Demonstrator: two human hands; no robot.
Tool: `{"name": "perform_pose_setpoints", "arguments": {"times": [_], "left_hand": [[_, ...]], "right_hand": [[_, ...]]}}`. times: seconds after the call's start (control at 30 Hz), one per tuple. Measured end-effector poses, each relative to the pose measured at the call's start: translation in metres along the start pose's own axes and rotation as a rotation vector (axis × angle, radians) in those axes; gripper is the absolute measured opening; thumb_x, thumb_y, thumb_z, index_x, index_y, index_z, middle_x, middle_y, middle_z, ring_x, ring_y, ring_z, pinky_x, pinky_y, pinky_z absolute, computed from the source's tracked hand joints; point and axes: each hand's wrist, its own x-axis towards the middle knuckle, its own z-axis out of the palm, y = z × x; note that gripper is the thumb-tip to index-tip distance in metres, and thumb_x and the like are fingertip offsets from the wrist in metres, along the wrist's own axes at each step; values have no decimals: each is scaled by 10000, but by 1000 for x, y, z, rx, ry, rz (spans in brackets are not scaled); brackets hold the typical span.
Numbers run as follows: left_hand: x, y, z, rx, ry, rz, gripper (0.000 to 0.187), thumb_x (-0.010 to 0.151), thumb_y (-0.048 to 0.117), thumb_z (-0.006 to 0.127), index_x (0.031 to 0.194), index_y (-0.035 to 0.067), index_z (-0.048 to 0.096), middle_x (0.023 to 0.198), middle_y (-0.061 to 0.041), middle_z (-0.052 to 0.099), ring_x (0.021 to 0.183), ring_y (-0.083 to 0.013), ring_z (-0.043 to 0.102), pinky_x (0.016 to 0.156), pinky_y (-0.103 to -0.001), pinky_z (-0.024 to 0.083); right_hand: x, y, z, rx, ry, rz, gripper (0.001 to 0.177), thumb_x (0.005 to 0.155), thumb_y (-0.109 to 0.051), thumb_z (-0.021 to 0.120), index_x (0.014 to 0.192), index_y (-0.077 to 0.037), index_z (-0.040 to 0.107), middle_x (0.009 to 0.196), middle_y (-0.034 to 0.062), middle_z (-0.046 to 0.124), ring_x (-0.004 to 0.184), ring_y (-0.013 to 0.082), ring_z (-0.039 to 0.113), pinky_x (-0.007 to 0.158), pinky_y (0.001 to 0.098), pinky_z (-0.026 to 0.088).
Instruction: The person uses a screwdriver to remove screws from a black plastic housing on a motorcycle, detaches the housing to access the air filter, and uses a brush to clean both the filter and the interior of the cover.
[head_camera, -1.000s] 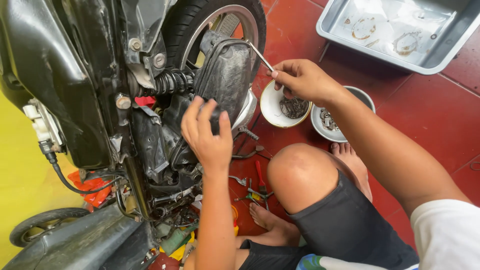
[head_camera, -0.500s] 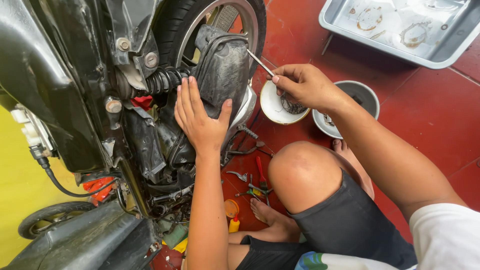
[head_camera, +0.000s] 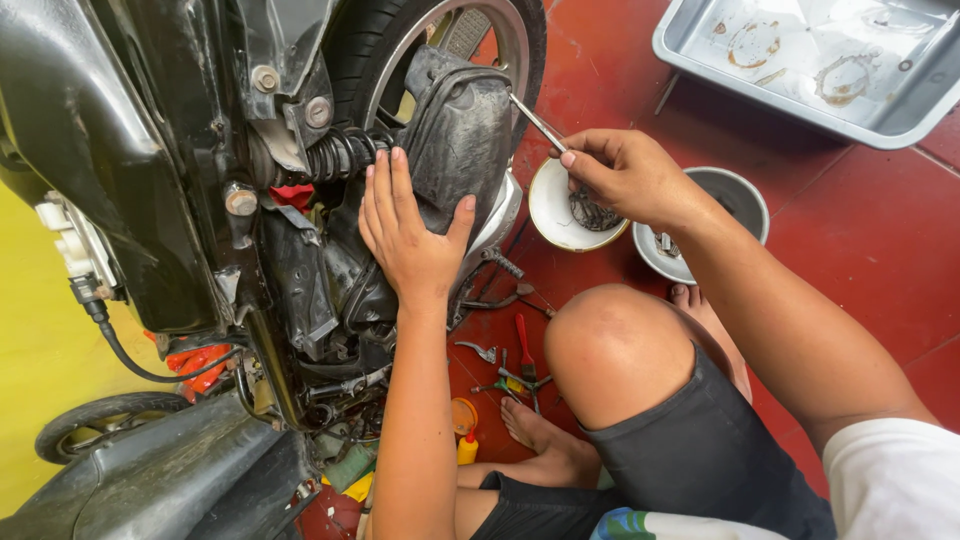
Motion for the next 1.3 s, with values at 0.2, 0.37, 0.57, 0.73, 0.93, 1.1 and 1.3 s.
{"name": "perform_pose_setpoints", "arguments": {"times": [0.2,0.37,0.57,0.73,0.93,1.1,1.3], "left_hand": [[-1,-1,0,-4,-22,-8,898,931,737,631,1578,141,445,1564,-95,494,1441,-299,489,1162,-457,356],[0,-1,0,3,-8,4,892,933,741,619,1572,140,457,1552,-93,506,1421,-298,507,1137,-453,380],[4,3,-1,29,24,62,878,945,748,591,1537,106,499,1505,-123,552,1364,-338,558,1088,-482,424],[4,4,-3,27,48,56,870,944,724,612,1532,91,509,1502,-125,556,1365,-332,558,1099,-462,418],[3,3,0,14,49,31,876,937,717,637,1549,107,495,1520,-115,540,1387,-322,537,1119,-465,398],[1,1,1,14,40,15,878,929,719,645,1555,123,489,1530,-102,531,1399,-310,526,1131,-463,385],[2,3,-2,2,36,7,869,930,719,635,1551,128,491,1530,-98,529,1405,-304,519,1139,-460,373]], "right_hand": [[1,-1,-4,2,2,-7,256,1038,-112,604,1211,56,690,714,121,629,473,66,484,400,191,377],[4,1,-9,-78,0,-16,262,1035,-123,615,1218,44,700,718,117,650,483,82,516,417,207,402],[-3,-18,-9,-637,89,-102,294,997,-276,649,1243,-154,755,857,77,778,875,349,746,790,455,569],[-5,-18,2,-920,123,-236,256,1003,-193,643,1218,-116,758,884,91,770,825,327,756,726,405,591],[-9,-24,5,-1121,138,-339,246,1009,-213,661,1224,-129,744,830,61,719,775,286,740,645,392,604],[8,-16,-14,-877,140,-225,256,998,-283,678,1223,-171,731,888,72,734,821,330,733,691,449,574],[32,-5,-22,21,-45,162,370,1103,-285,451,1156,19,656,729,-20,411,486,13,341,431,181,300]]}}
